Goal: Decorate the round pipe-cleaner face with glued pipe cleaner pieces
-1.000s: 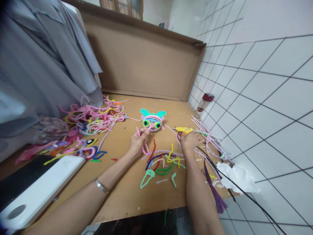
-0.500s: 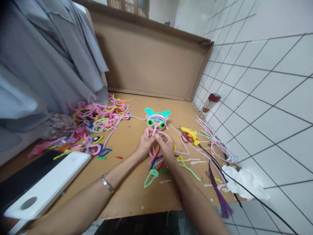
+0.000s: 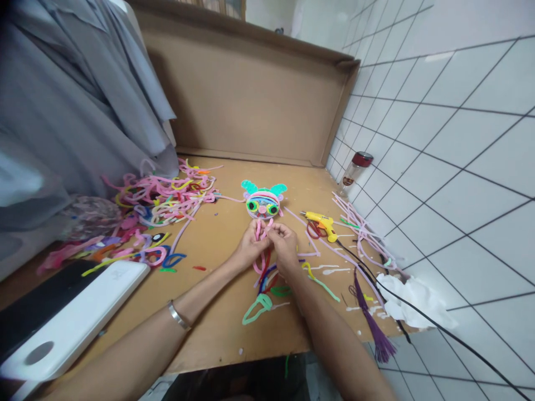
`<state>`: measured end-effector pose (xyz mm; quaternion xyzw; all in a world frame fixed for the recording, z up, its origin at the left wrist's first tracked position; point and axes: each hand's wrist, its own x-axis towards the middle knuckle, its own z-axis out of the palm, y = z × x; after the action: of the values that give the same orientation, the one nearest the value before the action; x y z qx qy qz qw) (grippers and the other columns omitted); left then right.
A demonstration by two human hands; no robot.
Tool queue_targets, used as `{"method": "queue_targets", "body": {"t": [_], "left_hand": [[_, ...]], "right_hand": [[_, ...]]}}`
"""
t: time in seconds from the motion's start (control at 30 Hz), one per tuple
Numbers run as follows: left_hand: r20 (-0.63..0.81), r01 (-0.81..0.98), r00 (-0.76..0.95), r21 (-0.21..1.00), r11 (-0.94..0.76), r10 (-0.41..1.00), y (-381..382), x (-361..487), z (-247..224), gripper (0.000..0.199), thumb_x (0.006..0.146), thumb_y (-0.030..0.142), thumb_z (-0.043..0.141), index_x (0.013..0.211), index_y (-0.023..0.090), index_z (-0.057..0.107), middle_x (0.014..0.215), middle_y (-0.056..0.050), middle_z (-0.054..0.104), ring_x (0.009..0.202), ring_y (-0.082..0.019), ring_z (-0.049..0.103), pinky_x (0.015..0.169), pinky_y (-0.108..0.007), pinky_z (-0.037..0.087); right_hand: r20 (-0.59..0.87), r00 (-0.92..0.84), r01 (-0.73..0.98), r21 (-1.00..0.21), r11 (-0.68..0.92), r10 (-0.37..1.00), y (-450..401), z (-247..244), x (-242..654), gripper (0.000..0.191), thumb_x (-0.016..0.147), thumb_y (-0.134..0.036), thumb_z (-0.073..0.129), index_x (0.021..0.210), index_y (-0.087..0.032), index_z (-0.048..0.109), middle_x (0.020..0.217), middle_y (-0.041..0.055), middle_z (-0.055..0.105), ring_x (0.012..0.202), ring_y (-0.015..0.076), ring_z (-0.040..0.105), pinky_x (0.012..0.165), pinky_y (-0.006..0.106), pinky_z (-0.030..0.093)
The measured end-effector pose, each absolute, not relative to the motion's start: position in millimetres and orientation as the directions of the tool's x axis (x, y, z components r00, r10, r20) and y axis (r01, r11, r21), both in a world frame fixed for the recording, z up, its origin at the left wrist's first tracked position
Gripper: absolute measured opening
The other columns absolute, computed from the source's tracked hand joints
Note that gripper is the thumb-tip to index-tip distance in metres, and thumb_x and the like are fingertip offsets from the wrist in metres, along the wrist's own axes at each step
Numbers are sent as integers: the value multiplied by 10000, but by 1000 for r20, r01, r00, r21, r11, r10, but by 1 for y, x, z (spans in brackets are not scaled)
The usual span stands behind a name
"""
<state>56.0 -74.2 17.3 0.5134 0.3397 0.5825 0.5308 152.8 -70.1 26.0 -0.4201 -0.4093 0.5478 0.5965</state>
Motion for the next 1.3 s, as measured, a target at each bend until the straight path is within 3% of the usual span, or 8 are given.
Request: {"method": "queue_targets", "body": {"t": [0.13,0.3,0.4,0.47,0.57,0.63,0.83,1.3], "left_hand": [[213,-337,103,927,-167,972,-72,56,10,396,719,445,736,903,196,489,717,41,507,640,-101,483,634,-232,408],[255,-280,-65,924,-262,965,-67,54,1,420,827,563,587,967,169,623,851,-34,617,760,-134,572,715,-255,462],[215,-312,-80,922,-229,973,-69,52,5,496,825,631,542,927,155,636,671,6,559,554,-91,493,535,-220,412],[134,-397,-40,907,-139,990,-70,51,11,530,792,672,550,927,163,613,525,63,438,407,-66,357,407,-200,291],[0,-496,45,868,22,999,-72,51,21,581,764,732,520,920,175,580,435,119,256,331,-48,169,356,-188,129],[-41,-508,69,859,71,997,-72,50,25,578,758,747,506,873,183,559,430,124,226,329,-43,135,359,-188,95],[87,-452,20,889,-68,996,-74,52,23,531,676,662,684,704,183,457,482,105,303,391,-29,226,391,-182,145],[162,-473,114,876,-90,980,-77,53,17,446,758,588,659,737,174,494,483,104,287,409,-33,213,415,-182,170]], "right_hand": [[33,146,-322,-944,79,989,-67,28,156,214,555,-339,739,637,-175,627,537,-50,571,509,86,467,540,229,381],[86,232,-260,-954,147,969,-63,28,159,253,557,-369,737,625,-180,583,530,-62,531,493,69,422,518,220,357],[112,227,-233,-958,165,968,-63,27,159,282,591,-407,730,670,-187,573,576,-44,581,506,84,480,525,227,392],[125,209,-205,-964,168,970,-65,28,159,282,615,-422,717,690,-193,571,567,-44,590,480,87,479,491,224,384],[155,215,-150,-970,189,964,-67,30,159,268,637,-428,706,700,-195,588,504,-66,543,432,77,426,444,213,340],[171,224,-118,-973,200,960,-68,32,159,266,633,-425,711,713,-189,618,495,-69,531,432,75,413,443,214,335],[219,195,-39,-972,231,956,-72,33,155,282,634,-397,712,813,-181,725,666,3,693,557,122,548,542,249,436],[235,154,-75,-966,248,960,-75,32,154,234,661,-345,708,835,-194,754,699,11,727,657,186,659,655,320,547]]}}
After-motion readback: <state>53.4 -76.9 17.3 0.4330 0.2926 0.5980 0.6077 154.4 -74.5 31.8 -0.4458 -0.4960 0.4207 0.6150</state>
